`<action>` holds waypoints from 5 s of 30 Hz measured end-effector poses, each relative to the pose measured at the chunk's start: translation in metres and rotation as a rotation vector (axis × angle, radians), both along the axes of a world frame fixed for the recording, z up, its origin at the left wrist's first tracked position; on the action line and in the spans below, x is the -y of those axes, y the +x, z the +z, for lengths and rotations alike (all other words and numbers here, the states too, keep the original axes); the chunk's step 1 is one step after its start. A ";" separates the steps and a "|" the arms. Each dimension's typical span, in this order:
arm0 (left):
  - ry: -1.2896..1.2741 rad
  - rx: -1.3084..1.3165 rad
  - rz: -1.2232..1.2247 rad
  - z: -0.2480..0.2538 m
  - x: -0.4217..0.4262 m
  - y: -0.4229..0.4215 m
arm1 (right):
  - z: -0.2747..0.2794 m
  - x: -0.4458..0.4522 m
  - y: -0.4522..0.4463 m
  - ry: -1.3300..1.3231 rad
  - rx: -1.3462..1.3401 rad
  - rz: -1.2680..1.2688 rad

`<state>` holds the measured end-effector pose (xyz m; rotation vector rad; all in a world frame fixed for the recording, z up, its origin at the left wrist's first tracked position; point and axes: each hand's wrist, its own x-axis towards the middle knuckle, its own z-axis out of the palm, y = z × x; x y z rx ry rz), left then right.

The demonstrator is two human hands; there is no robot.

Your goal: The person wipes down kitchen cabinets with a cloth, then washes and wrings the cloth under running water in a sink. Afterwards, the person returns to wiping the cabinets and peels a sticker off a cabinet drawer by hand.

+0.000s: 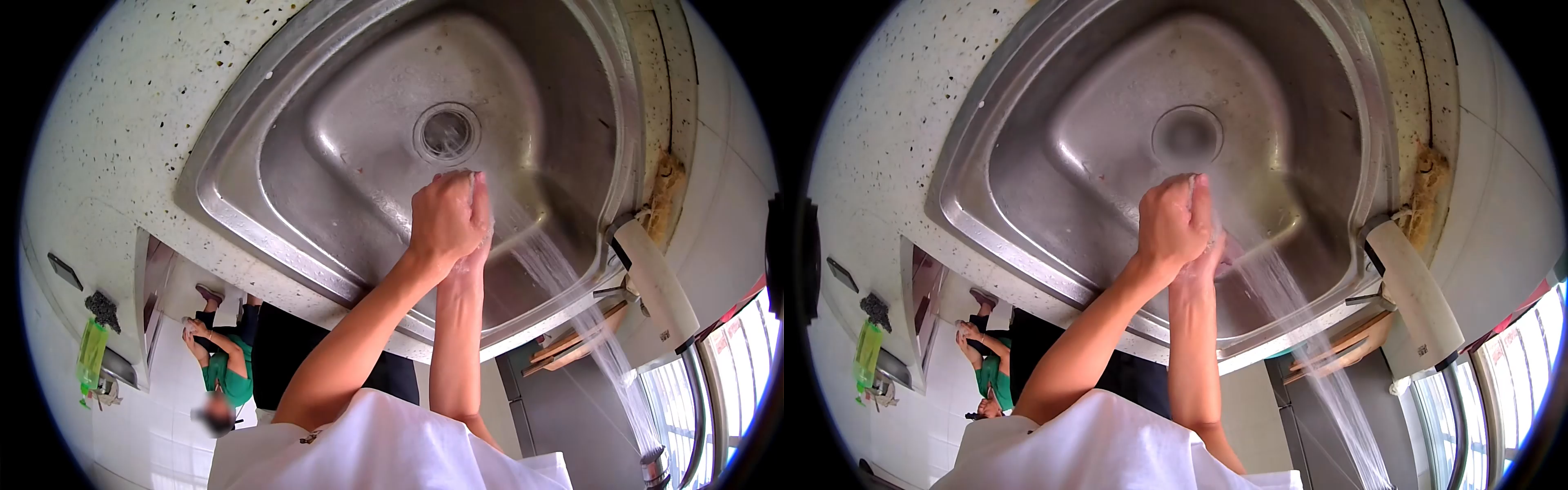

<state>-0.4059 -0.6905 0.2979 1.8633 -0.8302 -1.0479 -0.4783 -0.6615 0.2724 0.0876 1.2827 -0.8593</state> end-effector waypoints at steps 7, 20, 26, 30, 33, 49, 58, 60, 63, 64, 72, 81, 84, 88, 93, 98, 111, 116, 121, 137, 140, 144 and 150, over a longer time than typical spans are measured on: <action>0.001 -0.428 0.243 0.007 0.002 0.001 | 0.072 0.037 0.031 0.076 -0.378 0.121; 0.291 -0.983 0.788 0.020 -0.015 0.021 | 0.058 0.039 -0.007 -0.625 -0.638 0.171; 0.153 -1.732 0.735 0.027 -0.003 0.010 | 0.067 0.020 -0.023 -0.815 -0.701 0.540; 0.158 -1.382 0.622 0.037 -0.001 0.018 | 0.067 0.008 -0.049 -0.684 -0.770 0.498; 0.209 -1.291 0.575 0.032 -0.009 0.023 | 0.056 0.028 -0.050 -0.402 -0.831 0.497; 0.153 -1.076 0.617 0.038 -0.021 0.030 | 0.041 0.042 -0.027 -0.132 0.304 -0.098; 0.102 -1.039 0.658 0.024 -0.027 0.038 | 0.039 0.030 -0.046 -0.315 0.623 -0.121; 0.109 -1.023 0.636 0.027 -0.023 0.037 | 0.024 0.023 -0.051 -0.301 0.655 -0.142; 0.116 -0.976 0.568 0.032 -0.020 0.036 | -0.017 0.004 -0.059 -0.301 0.567 -0.120; 0.130 -0.946 0.489 0.033 -0.021 0.035 | -0.026 0.002 -0.060 -0.299 0.553 -0.142; 0.108 -0.804 0.605 0.020 -0.018 0.046 | -0.014 0.011 -0.030 -0.290 0.557 -0.243; 0.078 -1.005 0.424 0.030 -0.023 0.040 | 0.047 0.004 -0.047 -0.178 0.721 -0.415; 0.093 -0.715 0.230 0.030 -0.014 0.033 | 0.045 -0.008 -0.045 -0.197 0.754 -0.400; 0.141 -0.487 0.200 0.032 -0.006 0.026 | 0.039 -0.008 -0.033 -0.196 0.620 -0.301; 0.063 -0.090 0.178 0.010 -0.011 0.009 | 0.038 0.004 -0.025 0.039 0.905 -0.462; 0.144 0.025 0.084 0.030 -0.019 0.011 | 0.056 0.010 -0.044 -0.234 0.274 0.144; 0.153 -1.595 0.558 0.006 -0.012 -0.009 | 0.086 0.035 -0.053 -0.548 -1.088 0.670; -0.114 -1.995 0.618 -0.014 -0.027 -0.014 | 0.058 0.056 -0.047 -0.405 -0.807 0.600; 0.000 -1.950 0.637 0.004 -0.015 0.007 | 0.046 0.060 -0.055 -0.055 0.049 0.247; 0.194 -1.353 0.599 0.003 -0.014 0.039 | 0.047 0.065 -0.026 -0.221 -0.198 0.005; 0.171 -1.404 0.603 0.014 -0.005 0.042 | 0.047 0.070 -0.026 -0.120 -0.121 -0.097; 0.192 -1.232 0.483 0.012 0.000 0.037 | 0.045 0.073 -0.035 -0.128 0.178 -0.167; 0.057 -1.324 0.555 0.019 0.009 0.033 | 0.038 0.070 -0.035 -0.122 0.545 -0.261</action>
